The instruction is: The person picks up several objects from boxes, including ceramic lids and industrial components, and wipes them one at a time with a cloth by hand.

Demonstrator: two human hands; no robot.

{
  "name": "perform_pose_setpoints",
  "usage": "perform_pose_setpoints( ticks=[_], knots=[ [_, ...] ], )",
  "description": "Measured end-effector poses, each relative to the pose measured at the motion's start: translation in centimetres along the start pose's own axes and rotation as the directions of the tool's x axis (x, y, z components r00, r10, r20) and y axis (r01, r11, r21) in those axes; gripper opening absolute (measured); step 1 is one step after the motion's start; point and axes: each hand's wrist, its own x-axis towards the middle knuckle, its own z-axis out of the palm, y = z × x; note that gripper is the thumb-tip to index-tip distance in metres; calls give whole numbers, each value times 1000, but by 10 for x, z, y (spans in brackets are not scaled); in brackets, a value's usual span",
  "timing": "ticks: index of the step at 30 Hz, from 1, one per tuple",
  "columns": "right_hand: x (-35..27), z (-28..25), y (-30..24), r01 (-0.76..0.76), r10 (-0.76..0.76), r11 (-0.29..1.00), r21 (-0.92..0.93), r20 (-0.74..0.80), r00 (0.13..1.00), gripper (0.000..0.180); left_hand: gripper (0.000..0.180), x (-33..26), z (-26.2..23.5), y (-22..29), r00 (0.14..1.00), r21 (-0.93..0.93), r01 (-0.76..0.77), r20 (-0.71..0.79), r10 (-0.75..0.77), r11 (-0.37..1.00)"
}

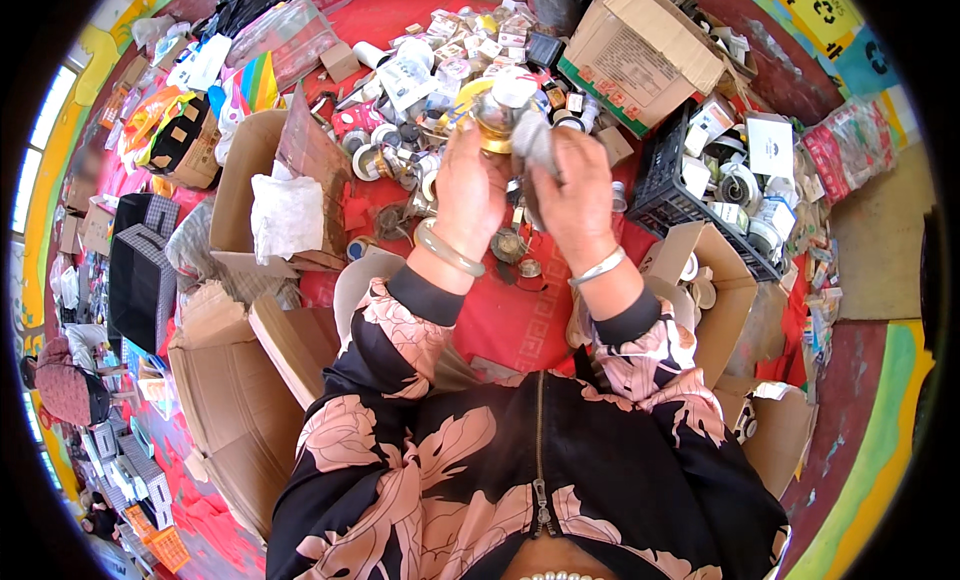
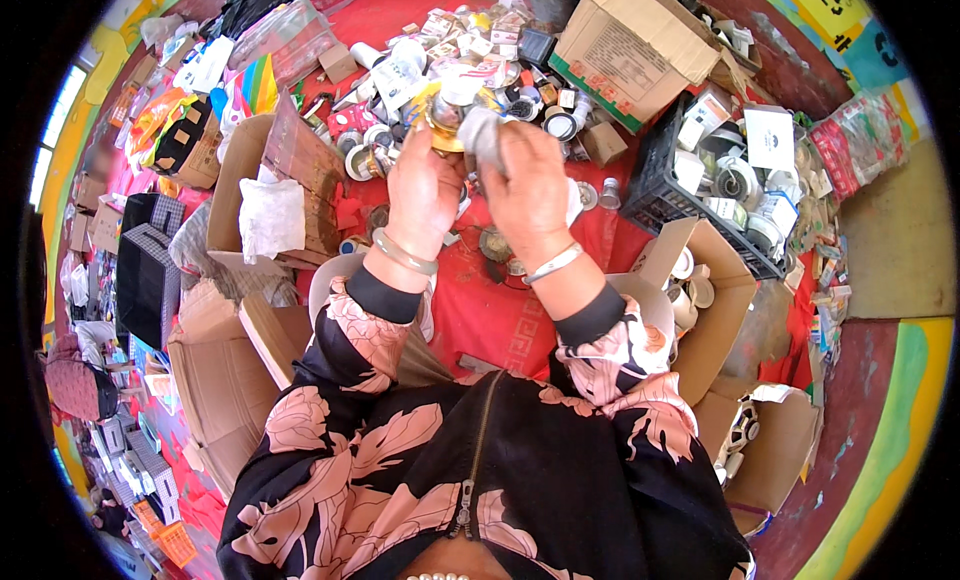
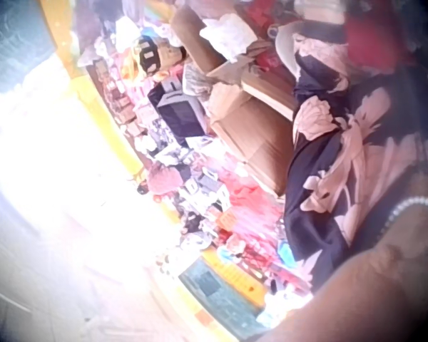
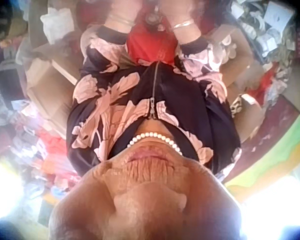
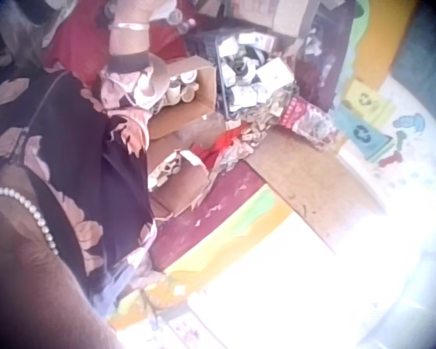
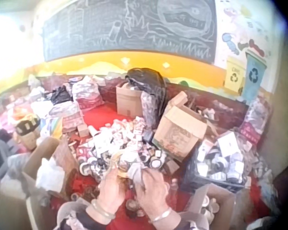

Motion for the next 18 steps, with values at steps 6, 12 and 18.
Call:
perform_pose_setpoints(
  ticks=[6,12,18],
  knots=[
    [-8,10,-14,-46,33,997,61,196,980,25,28,-14,2,-14,994,83,88,-76,-82,993],
    [-10,13,-11,-101,39,961,259,231,972,22,30,-12,7,-4,973,-70,169,-147,-178,983],
    [-6,0,-19,-51,-64,964,259,416,907,23,28,-11,-3,-3,954,242,69,-299,6,968]
  ],
)
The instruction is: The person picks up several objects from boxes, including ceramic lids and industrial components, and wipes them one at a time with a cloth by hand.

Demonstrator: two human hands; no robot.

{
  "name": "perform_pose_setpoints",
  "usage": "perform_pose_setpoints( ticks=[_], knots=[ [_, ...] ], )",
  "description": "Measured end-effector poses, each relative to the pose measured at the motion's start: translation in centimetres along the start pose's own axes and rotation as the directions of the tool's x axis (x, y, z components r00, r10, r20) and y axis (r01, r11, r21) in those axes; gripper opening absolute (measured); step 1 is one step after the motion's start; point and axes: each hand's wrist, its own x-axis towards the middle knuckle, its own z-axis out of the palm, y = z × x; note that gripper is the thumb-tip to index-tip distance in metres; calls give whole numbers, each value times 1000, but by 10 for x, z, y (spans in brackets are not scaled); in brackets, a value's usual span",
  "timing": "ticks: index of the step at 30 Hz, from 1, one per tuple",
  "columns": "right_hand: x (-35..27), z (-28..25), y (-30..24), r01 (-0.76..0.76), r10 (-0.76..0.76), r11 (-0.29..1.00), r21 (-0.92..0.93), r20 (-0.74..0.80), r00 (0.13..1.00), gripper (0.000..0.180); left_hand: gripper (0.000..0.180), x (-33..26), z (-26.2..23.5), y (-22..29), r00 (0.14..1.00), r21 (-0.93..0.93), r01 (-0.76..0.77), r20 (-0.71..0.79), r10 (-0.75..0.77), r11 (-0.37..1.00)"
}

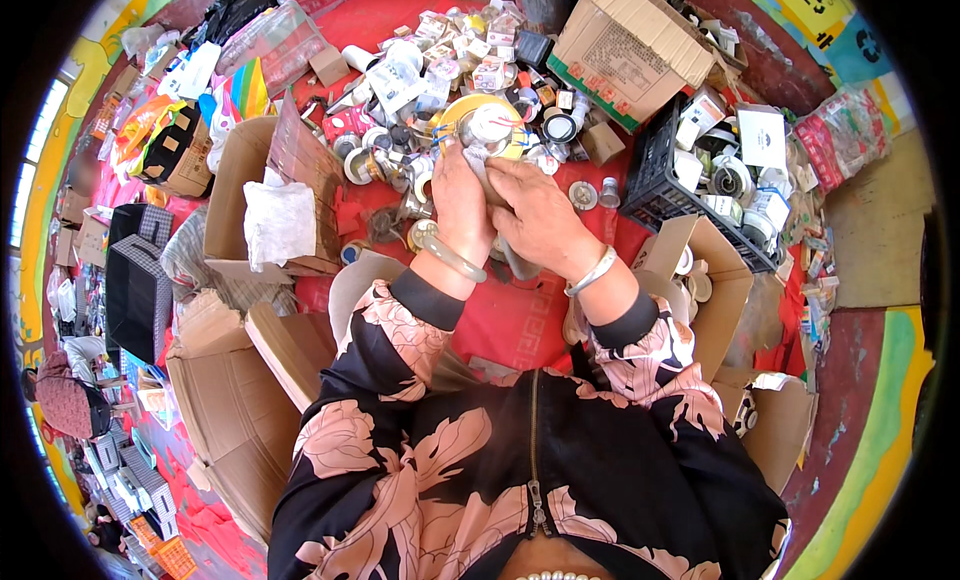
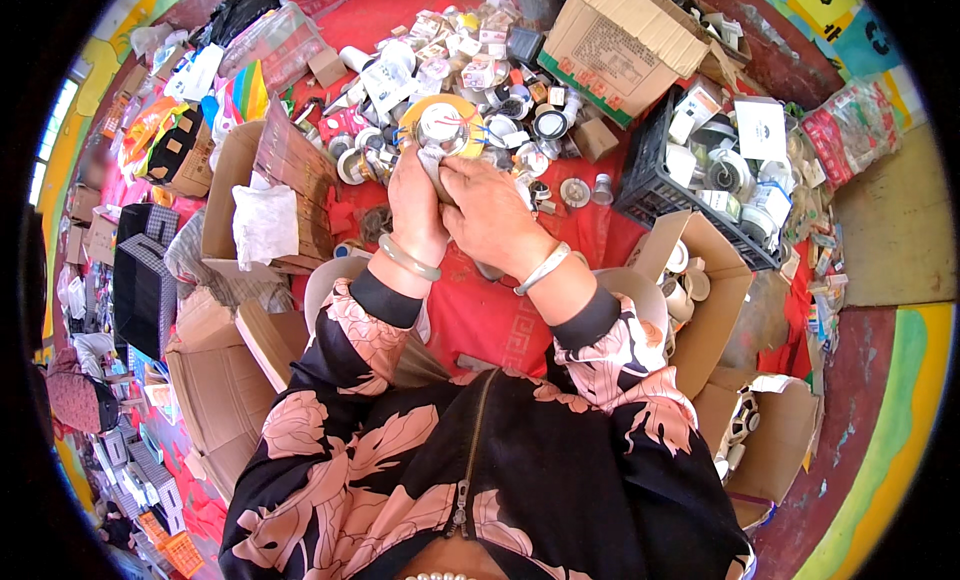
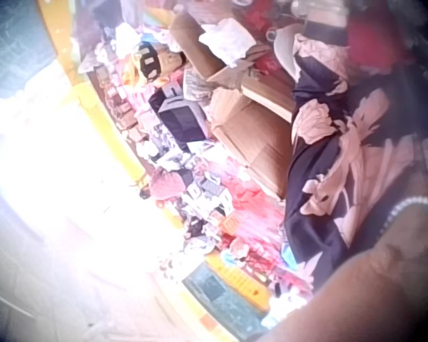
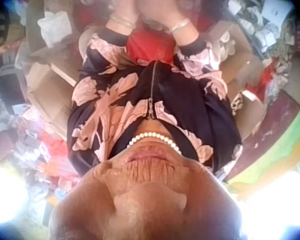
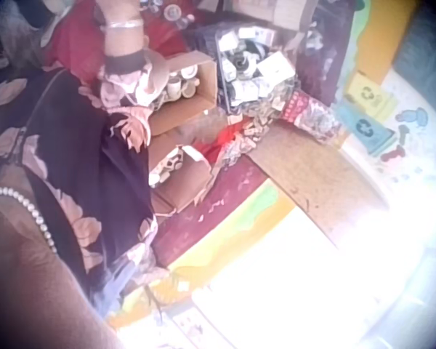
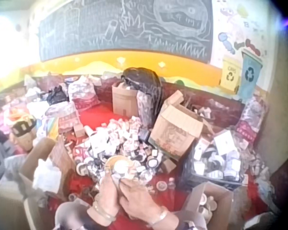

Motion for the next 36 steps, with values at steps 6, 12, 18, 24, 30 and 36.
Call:
perform_pose_setpoints(
  ticks=[6,12,18,24,30,36],
  knots=[
    [-1,-69,-17,-154,120,979,-130,-239,964,37,25,11,0,-8,999,41,-23,24,22,999],
    [-9,-83,5,-315,328,940,-132,86,941,52,24,9,0,-28,929,529,-241,369,35,814],
    [-22,-75,36,-304,231,914,-268,-273,934,34,45,-4,14,-19,866,331,76,446,-227,940],
    [-26,-93,65,-147,571,241,959,-18,821,37,40,-16,17,2,782,245,243,523,-339,938],
    [-32,-80,68,-47,356,-181,982,110,928,58,36,-12,12,6,716,137,199,656,-239,970],
    [-28,-72,69,-160,334,-135,978,196,922,53,21,-16,17,11,805,166,143,554,-212,976]
  ],
)
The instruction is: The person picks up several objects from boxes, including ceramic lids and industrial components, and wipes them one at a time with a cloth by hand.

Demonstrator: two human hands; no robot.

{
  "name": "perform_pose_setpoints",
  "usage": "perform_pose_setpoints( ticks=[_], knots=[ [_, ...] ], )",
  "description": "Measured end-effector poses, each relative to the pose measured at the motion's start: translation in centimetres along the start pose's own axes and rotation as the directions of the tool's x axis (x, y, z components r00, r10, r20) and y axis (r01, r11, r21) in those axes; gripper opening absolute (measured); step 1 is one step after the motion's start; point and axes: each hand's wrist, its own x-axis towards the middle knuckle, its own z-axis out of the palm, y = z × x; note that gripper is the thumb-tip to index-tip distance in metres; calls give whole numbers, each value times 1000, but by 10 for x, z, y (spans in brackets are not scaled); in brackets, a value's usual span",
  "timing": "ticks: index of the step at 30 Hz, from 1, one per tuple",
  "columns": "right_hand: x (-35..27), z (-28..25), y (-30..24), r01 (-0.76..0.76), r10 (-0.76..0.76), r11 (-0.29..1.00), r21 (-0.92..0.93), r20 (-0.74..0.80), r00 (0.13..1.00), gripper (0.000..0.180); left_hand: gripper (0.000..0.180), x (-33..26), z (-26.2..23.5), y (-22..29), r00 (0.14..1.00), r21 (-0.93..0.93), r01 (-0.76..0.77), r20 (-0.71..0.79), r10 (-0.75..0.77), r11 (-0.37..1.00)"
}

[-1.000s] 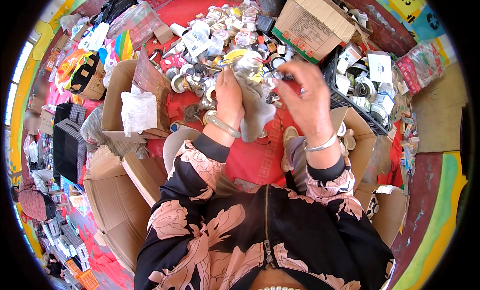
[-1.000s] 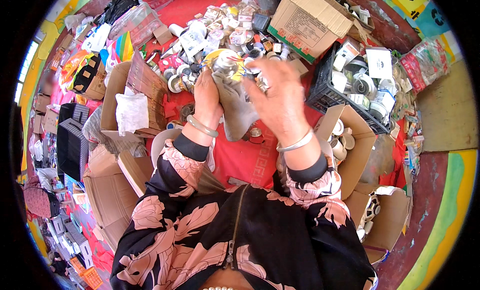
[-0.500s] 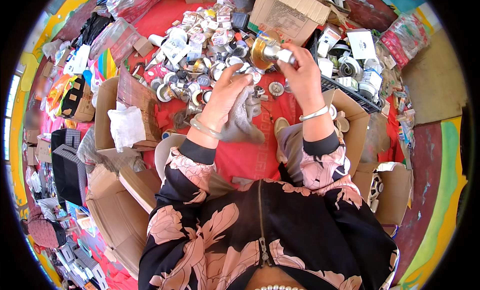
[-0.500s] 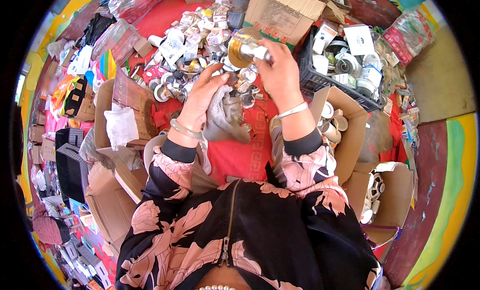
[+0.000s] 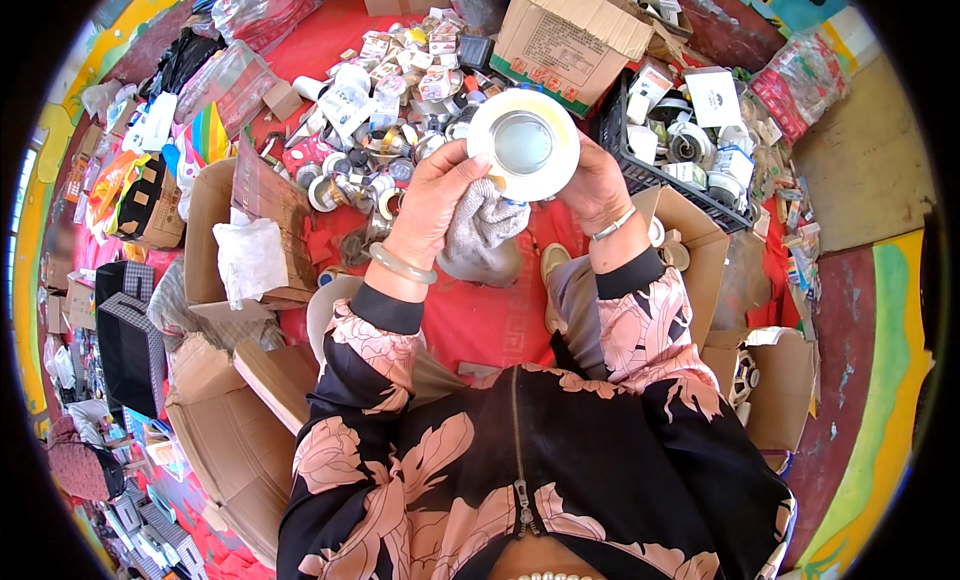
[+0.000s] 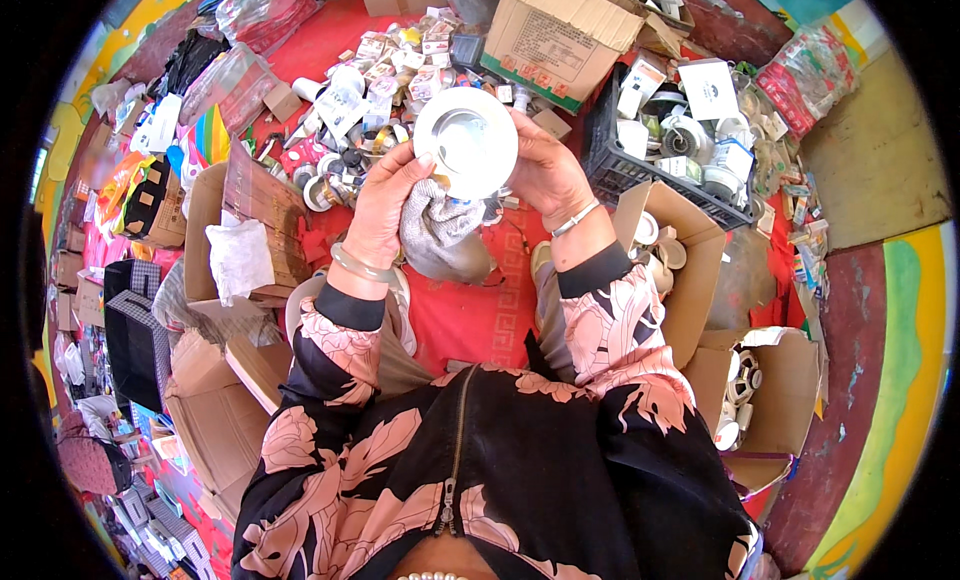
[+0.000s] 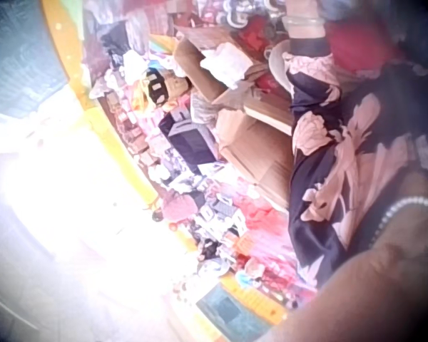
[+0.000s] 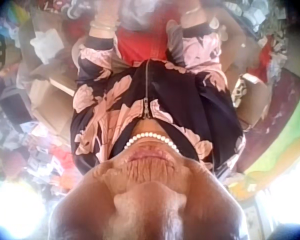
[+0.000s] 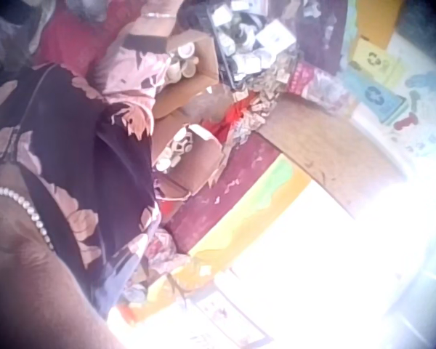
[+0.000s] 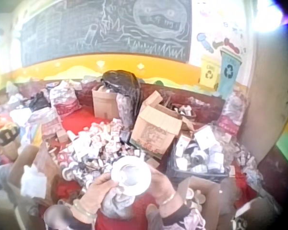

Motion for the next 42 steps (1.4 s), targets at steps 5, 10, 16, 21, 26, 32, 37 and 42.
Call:
perform_pose_setpoints(
  ticks=[5,10,16,21,26,32,37,42],
  knots=[
    [-2,0,-14,97,-239,918,-385,-340,909,29,19,6,-18,-7,997,158,-59,-39,66,986],
    [-22,12,-3,-72,-264,764,-641,-412,872,15,16,13,-18,-24,996,402,-71,-26,89,913],
    [-61,-9,-44,-29,-351,760,-649,-448,822,13,19,6,-6,-19,997,447,-42,-35,64,893],
    [-168,-61,-119,-69,-593,629,-774,-535,601,15,22,6,-13,-17,994,355,40,-111,0,934],
    [-297,-125,-143,-288,-633,614,-735,-676,376,21,22,13,-10,-30,993,348,105,-83,-81,932],
    [-366,-187,-93,-542,-537,621,-566,-811,232,25,23,17,-13,-51,977,400,195,-158,-143,895],
    [-395,-231,-66,-735,-543,543,-405,-837,60,32,25,28,-22,-66,971,446,227,-179,-162,866],
    [-396,-271,-51,-863,-715,340,-375,-699,22,34,25,28,-38,-76,961,491,265,-208,-183,830]
  ],
)
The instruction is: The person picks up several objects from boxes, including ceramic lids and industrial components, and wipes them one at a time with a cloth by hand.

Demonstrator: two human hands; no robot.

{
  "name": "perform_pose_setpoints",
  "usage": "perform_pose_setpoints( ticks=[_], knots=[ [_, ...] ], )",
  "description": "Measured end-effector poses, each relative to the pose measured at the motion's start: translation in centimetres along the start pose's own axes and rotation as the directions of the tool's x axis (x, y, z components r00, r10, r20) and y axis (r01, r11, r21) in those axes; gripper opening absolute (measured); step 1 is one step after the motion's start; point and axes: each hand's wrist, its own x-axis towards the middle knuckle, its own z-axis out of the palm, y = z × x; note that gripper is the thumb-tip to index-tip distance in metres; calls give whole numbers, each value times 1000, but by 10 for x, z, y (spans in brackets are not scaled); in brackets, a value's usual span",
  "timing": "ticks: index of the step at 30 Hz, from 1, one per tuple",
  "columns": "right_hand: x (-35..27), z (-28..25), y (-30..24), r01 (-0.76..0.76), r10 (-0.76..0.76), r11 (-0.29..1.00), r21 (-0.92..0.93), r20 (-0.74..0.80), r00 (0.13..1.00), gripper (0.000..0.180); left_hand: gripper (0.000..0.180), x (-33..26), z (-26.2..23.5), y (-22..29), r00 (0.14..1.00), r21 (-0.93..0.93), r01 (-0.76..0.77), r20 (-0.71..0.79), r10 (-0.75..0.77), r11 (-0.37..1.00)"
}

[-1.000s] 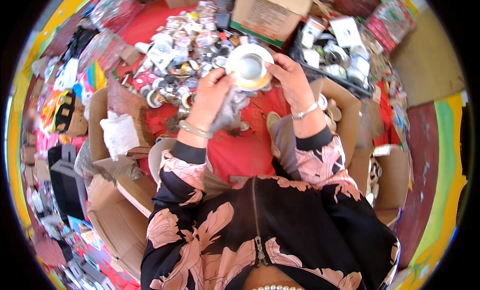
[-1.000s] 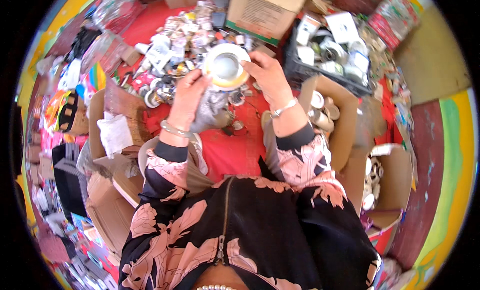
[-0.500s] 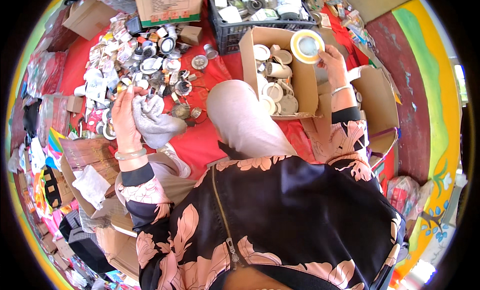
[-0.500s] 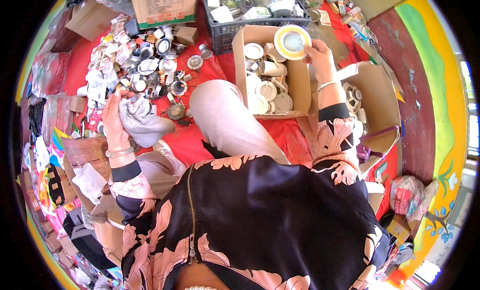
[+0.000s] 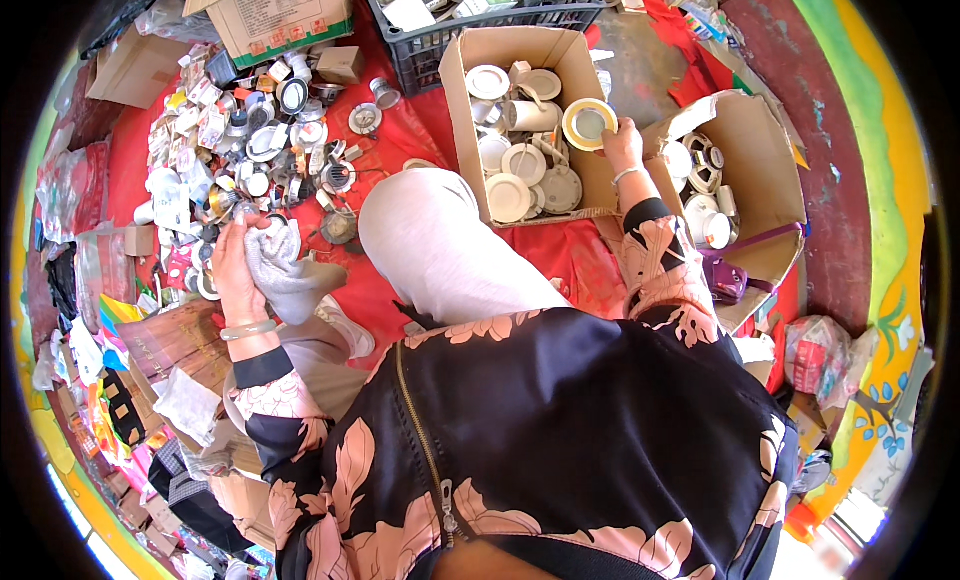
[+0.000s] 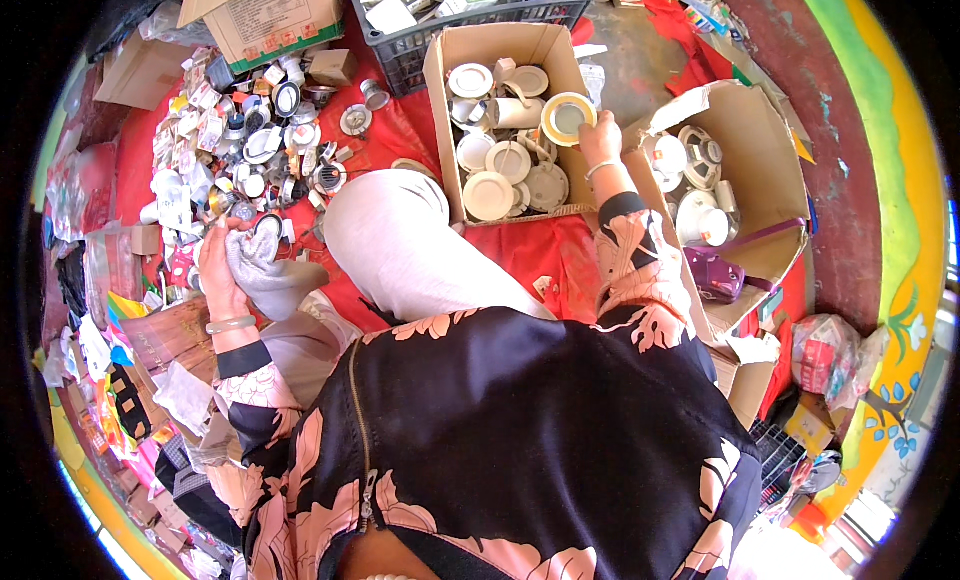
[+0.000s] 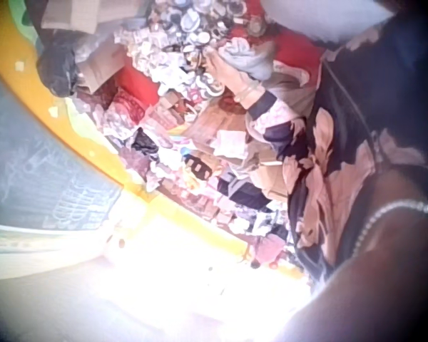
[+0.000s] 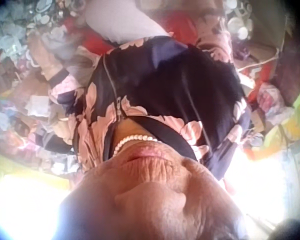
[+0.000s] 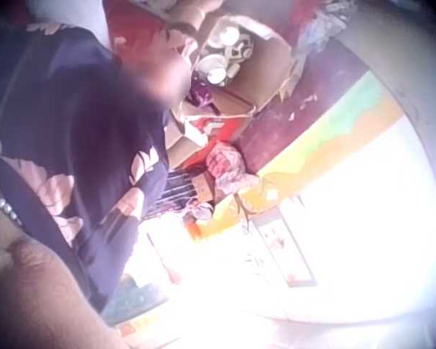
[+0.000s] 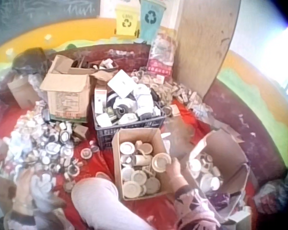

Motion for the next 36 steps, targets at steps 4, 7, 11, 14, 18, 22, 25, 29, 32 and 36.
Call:
perform_pose_setpoints(
  ticks=[4,7,11,14,18,22,25,29,32,36],
  knots=[
    [-6,32,-4,-76,68,995,-62,-122,990,34,25,4,4,-7,1000,21,20,-5,-20,1000],
    [-18,55,4,-206,198,977,-58,-114,973,32,24,8,4,-10,999,26,33,-4,-33,999],
    [-35,75,1,-409,403,908,-86,-81,912,32,24,6,3,-13,1000,7,31,-2,-31,999],
    [-26,93,22,-539,538,842,-32,-40,842,29,23,7,5,-12,1000,22,23,-2,-23,999],
    [-21,103,30,-703,714,661,262,70,697,20,23,1,14,-6,999,9,37,3,-37,999],
    [-33,110,33,-401,431,902,163,-252,867,22,24,-1,20,-3,1000,47,-9,-12,9,999],
    [-55,73,-18,-149,174,982,112,-262,949,30,24,-3,14,-6,1000,44,11,-1,-11,999],
    [-43,84,-13,-134,164,950,282,-85,983,27,25,1,16,-7,999,41,42,12,-43,998],
    [-39,92,-33,-543,417,626,560,348,840,18,25,3,9,-14,999,45,37,-2,-37,998],
    [-15,155,-8,-740,471,317,593,579,665,15,27,8,18,-11,999,124,30,18,-32,992]
  ],
)
